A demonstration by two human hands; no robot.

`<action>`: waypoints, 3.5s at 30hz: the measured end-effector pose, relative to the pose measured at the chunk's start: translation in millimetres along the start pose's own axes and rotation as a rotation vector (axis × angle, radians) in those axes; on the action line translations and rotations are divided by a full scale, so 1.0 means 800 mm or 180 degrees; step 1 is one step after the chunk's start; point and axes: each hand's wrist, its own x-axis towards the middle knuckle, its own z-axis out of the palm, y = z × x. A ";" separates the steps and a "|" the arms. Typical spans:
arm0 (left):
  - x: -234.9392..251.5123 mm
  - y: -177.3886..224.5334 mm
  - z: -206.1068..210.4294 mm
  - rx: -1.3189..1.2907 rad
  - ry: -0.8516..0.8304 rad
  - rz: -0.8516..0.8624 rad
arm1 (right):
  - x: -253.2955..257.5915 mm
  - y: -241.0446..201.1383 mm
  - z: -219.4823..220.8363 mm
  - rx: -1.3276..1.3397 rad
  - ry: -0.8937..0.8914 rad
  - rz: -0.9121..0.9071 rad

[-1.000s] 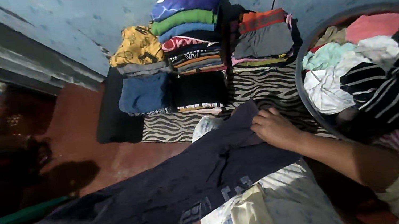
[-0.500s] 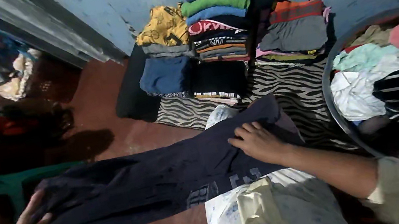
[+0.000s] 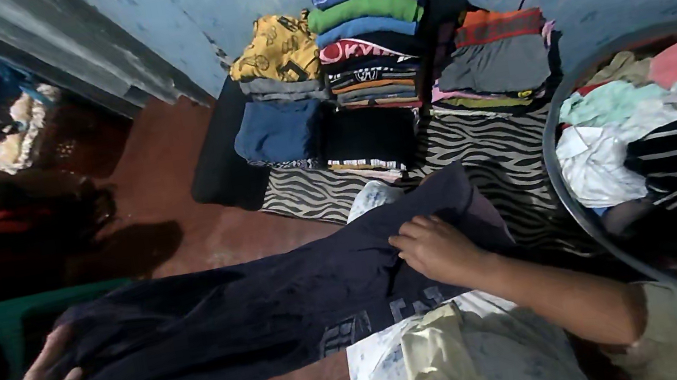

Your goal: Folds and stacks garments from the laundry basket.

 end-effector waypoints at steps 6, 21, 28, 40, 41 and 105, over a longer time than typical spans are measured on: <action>-0.025 0.122 0.098 -0.0070 0.0015 0.0077 | -0.010 0.026 -0.029 0.2146 0.0042 0.0696; -0.083 0.186 0.529 -0.0594 -0.3794 0.1008 | -0.039 0.065 -0.022 0.4789 0.0087 0.2344; -0.092 0.155 0.518 -0.0245 -0.2960 0.1109 | 0.003 -0.002 -0.072 0.4614 -0.0141 0.2040; -0.129 0.045 0.439 0.0820 -0.1796 -0.0403 | -0.047 0.097 -0.038 0.4092 -0.0229 0.2266; -0.129 0.049 0.437 0.0858 -0.1865 -0.0460 | -0.048 0.094 -0.039 0.3936 -0.0275 0.2105; 0.134 -0.032 0.391 -0.0868 -0.1814 -0.1165 | 0.010 0.064 0.032 -0.0467 -0.0043 0.2214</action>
